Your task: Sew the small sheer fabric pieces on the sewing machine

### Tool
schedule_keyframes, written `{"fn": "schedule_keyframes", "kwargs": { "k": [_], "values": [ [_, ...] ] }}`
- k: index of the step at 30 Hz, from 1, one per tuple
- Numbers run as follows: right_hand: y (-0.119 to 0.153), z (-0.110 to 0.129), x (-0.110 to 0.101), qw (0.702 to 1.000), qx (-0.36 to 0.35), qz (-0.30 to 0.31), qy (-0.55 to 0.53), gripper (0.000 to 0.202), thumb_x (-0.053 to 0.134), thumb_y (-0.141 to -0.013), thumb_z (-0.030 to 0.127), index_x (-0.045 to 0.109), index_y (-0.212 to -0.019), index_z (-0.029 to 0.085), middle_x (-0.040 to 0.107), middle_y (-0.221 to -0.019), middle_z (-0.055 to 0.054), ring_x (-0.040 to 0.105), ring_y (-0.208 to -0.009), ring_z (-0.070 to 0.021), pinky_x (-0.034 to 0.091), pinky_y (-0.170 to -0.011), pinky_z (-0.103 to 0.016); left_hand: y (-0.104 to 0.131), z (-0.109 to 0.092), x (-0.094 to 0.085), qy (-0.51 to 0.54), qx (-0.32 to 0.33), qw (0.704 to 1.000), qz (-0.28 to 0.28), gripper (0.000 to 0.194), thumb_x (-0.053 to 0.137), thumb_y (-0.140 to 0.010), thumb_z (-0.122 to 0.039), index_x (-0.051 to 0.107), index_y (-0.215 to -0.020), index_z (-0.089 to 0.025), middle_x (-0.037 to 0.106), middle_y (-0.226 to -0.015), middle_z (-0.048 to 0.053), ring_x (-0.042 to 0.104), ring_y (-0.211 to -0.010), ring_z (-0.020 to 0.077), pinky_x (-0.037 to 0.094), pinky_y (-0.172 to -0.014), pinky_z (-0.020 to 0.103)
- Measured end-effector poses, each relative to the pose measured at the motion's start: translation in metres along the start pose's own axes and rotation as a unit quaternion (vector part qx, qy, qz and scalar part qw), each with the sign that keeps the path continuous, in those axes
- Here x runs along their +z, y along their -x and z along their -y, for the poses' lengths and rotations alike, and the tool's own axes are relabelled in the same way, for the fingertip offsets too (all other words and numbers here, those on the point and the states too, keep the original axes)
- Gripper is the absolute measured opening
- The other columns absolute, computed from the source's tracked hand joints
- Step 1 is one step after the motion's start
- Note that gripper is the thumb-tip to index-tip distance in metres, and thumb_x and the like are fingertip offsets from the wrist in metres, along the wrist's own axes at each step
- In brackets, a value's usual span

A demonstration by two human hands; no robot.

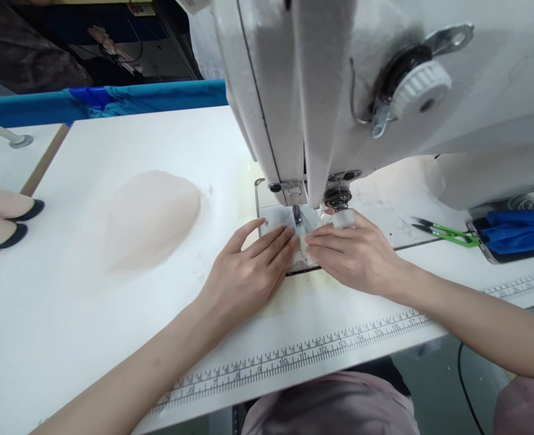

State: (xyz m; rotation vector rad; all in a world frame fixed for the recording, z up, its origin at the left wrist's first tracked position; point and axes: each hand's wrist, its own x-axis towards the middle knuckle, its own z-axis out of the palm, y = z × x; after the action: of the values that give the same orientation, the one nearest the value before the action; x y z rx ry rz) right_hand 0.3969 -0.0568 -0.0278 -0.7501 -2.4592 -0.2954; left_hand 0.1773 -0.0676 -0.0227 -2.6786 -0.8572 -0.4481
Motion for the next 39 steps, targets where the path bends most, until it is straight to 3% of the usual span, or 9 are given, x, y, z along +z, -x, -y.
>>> {"fn": "schedule_keyframes", "kwargs": {
  "k": [8,15,26,39],
  "values": [
    [-0.003,-0.007,0.007,0.999,-0.001,-0.009,0.049,0.022,0.052,-0.090,0.009,0.071,-0.083,0.018,0.076,-0.091,0.001,0.067,-0.078,-0.0123,0.042,-0.103,-0.038,-0.004,0.001,0.005,0.016,-0.028,0.999,-0.014,0.032,0.051,-0.092,-0.015,0.060,-0.122,-0.012,0.065,-0.121,0.012,0.063,-0.113,0.0261,0.041,-0.106,0.053],
    [0.002,0.003,0.001,0.998,-0.014,0.010,0.059,0.023,0.049,-0.093,0.012,0.071,-0.092,0.019,0.074,-0.100,-0.001,0.066,-0.093,-0.0139,0.039,-0.109,-0.040,-0.001,-0.015,-0.006,-0.006,-0.015,1.000,-0.012,0.028,0.054,-0.091,-0.017,0.064,-0.115,-0.009,0.069,-0.115,0.012,0.066,-0.107,0.0237,0.045,-0.104,0.049],
    [-0.003,0.000,0.006,0.997,0.010,0.027,0.078,0.024,0.048,-0.094,0.017,0.072,-0.095,0.013,0.075,-0.087,-0.003,0.065,-0.083,-0.0153,0.032,-0.112,-0.041,-0.001,-0.005,0.006,0.001,-0.037,0.999,-0.021,0.031,0.054,-0.092,-0.021,0.062,-0.119,-0.008,0.067,-0.118,0.014,0.065,-0.109,0.0259,0.038,-0.108,0.052],
    [-0.004,-0.002,0.010,0.993,0.030,0.038,0.105,0.027,0.046,-0.097,0.023,0.071,-0.098,0.013,0.074,-0.091,-0.005,0.063,-0.086,-0.0167,0.029,-0.112,-0.045,-0.003,-0.003,0.010,0.011,-0.064,0.997,-0.038,0.030,0.056,-0.091,-0.024,0.063,-0.116,-0.009,0.068,-0.116,0.014,0.065,-0.109,0.0249,0.033,-0.113,0.050]
  ]
}}
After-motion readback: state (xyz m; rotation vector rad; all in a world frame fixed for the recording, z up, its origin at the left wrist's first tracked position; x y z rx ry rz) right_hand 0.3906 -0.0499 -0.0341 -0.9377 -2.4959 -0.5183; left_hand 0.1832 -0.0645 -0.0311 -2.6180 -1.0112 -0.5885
